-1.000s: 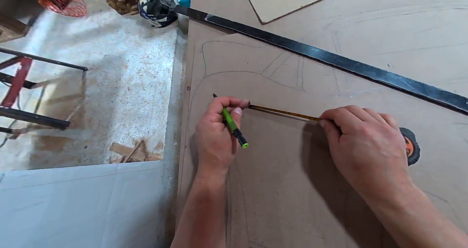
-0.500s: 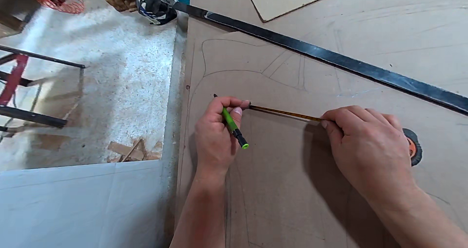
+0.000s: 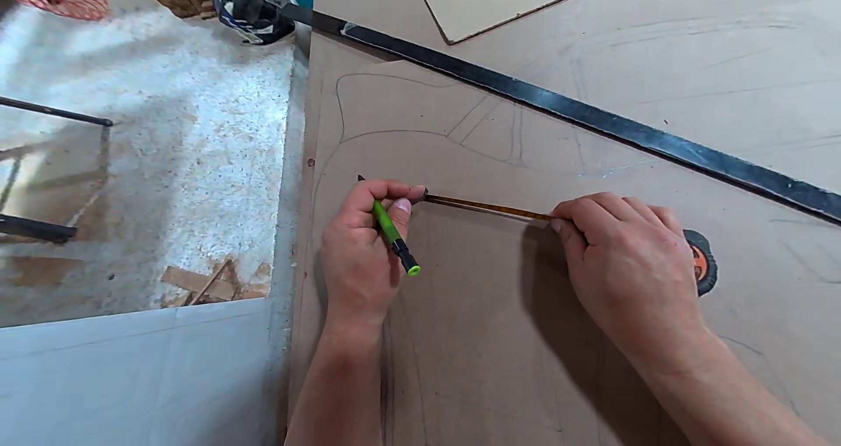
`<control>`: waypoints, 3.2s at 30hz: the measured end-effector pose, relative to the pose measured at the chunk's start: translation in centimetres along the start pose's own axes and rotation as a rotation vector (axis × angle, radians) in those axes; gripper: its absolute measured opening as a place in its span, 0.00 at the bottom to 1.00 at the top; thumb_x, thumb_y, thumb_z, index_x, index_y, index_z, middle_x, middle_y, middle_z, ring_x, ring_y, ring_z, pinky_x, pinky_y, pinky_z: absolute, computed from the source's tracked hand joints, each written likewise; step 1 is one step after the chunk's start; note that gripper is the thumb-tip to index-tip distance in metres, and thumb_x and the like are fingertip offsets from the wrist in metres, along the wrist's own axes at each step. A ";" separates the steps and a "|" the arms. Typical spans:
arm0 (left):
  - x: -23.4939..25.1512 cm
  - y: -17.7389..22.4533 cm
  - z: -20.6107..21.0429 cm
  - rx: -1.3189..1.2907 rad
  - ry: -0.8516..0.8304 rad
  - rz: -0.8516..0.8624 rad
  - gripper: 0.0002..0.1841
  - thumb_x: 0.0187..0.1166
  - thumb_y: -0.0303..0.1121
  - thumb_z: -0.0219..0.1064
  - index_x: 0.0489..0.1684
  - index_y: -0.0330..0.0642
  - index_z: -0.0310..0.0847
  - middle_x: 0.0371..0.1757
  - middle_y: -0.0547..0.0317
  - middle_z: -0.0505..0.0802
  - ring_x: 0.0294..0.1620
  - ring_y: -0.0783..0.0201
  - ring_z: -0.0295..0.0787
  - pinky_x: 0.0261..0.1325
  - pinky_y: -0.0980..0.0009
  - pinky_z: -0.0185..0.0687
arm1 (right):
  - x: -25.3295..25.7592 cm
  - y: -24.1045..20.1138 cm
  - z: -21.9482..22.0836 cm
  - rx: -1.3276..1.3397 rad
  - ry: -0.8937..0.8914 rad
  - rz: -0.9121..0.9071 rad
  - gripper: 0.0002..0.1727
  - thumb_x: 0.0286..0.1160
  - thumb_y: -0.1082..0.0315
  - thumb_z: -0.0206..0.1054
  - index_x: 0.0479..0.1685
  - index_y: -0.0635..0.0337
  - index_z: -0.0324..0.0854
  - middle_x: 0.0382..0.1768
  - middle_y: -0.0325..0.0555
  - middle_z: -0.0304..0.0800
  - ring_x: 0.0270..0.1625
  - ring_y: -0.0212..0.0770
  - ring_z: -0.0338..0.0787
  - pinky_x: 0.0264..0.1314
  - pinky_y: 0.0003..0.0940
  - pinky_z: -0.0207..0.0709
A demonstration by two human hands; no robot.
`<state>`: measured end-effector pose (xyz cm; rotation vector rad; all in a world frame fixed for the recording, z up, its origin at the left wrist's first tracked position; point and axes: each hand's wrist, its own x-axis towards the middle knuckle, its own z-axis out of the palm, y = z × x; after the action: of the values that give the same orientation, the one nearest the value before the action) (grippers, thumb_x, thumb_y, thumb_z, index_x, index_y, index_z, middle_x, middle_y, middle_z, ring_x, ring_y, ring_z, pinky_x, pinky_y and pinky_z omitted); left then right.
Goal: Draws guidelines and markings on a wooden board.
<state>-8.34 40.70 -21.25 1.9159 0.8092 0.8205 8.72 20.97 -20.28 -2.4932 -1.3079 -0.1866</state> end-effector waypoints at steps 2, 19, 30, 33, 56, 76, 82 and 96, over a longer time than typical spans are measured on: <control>0.0 0.0 0.0 0.003 -0.005 0.010 0.07 0.85 0.25 0.65 0.54 0.43 0.84 0.55 0.62 0.98 0.53 0.65 0.97 0.55 0.68 0.94 | 0.0 0.0 0.0 -0.003 -0.004 0.002 0.10 0.87 0.60 0.61 0.45 0.48 0.89 0.46 0.38 0.93 0.52 0.45 0.90 0.59 0.49 0.76; -0.4 0.9 0.6 -0.164 -0.043 -0.007 0.10 0.85 0.33 0.66 0.57 0.40 0.87 0.44 0.58 0.96 0.40 0.64 0.95 0.46 0.69 0.95 | 0.0 0.0 0.0 0.000 0.004 -0.006 0.10 0.87 0.61 0.61 0.44 0.49 0.89 0.45 0.40 0.93 0.51 0.46 0.90 0.59 0.50 0.77; -1.0 1.8 1.2 -0.026 -0.101 -0.079 0.05 0.79 0.31 0.72 0.47 0.48 0.91 0.38 0.62 0.98 0.32 0.65 0.96 0.34 0.71 0.94 | 0.0 0.1 0.1 -0.007 0.004 -0.010 0.11 0.88 0.60 0.60 0.44 0.49 0.89 0.44 0.39 0.92 0.50 0.45 0.90 0.57 0.49 0.76; -0.9 1.8 1.5 -0.019 -0.101 -0.086 0.05 0.78 0.33 0.73 0.46 0.49 0.92 0.36 0.63 0.97 0.32 0.67 0.95 0.33 0.73 0.92 | 0.0 0.0 0.0 -0.005 -0.006 -0.004 0.10 0.87 0.61 0.61 0.44 0.49 0.89 0.45 0.40 0.92 0.50 0.46 0.90 0.58 0.49 0.76; -0.7 1.6 1.9 -0.019 -0.075 -0.095 0.04 0.75 0.32 0.76 0.43 0.48 0.92 0.35 0.65 0.97 0.33 0.68 0.96 0.35 0.72 0.94 | 0.0 0.0 0.0 0.001 0.002 -0.002 0.11 0.88 0.61 0.61 0.45 0.49 0.89 0.45 0.39 0.93 0.51 0.45 0.90 0.58 0.49 0.76; -0.7 1.6 1.8 0.010 -0.091 -0.087 0.04 0.77 0.34 0.75 0.44 0.50 0.92 0.36 0.65 0.97 0.33 0.68 0.96 0.34 0.72 0.94 | 0.0 0.0 -0.1 0.000 -0.010 0.000 0.11 0.87 0.61 0.61 0.45 0.49 0.89 0.46 0.39 0.93 0.52 0.45 0.90 0.59 0.49 0.76; -0.6 1.5 1.9 -0.007 -0.079 -0.088 0.04 0.75 0.32 0.75 0.43 0.48 0.92 0.36 0.65 0.98 0.34 0.68 0.96 0.35 0.73 0.94 | 0.0 0.0 -0.1 0.000 -0.004 -0.002 0.10 0.87 0.61 0.61 0.44 0.49 0.89 0.46 0.40 0.93 0.51 0.46 0.90 0.58 0.49 0.76; -0.7 1.4 1.9 -0.020 -0.087 -0.081 0.04 0.76 0.31 0.75 0.44 0.47 0.92 0.36 0.64 0.98 0.34 0.67 0.96 0.36 0.72 0.94 | 0.0 0.0 0.0 -0.005 -0.003 -0.003 0.10 0.87 0.61 0.61 0.45 0.48 0.89 0.46 0.39 0.93 0.51 0.44 0.90 0.58 0.49 0.76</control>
<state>-6.89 38.72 -20.90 1.8753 0.8169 0.6889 8.73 20.91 -20.25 -2.4971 -1.3144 -0.1873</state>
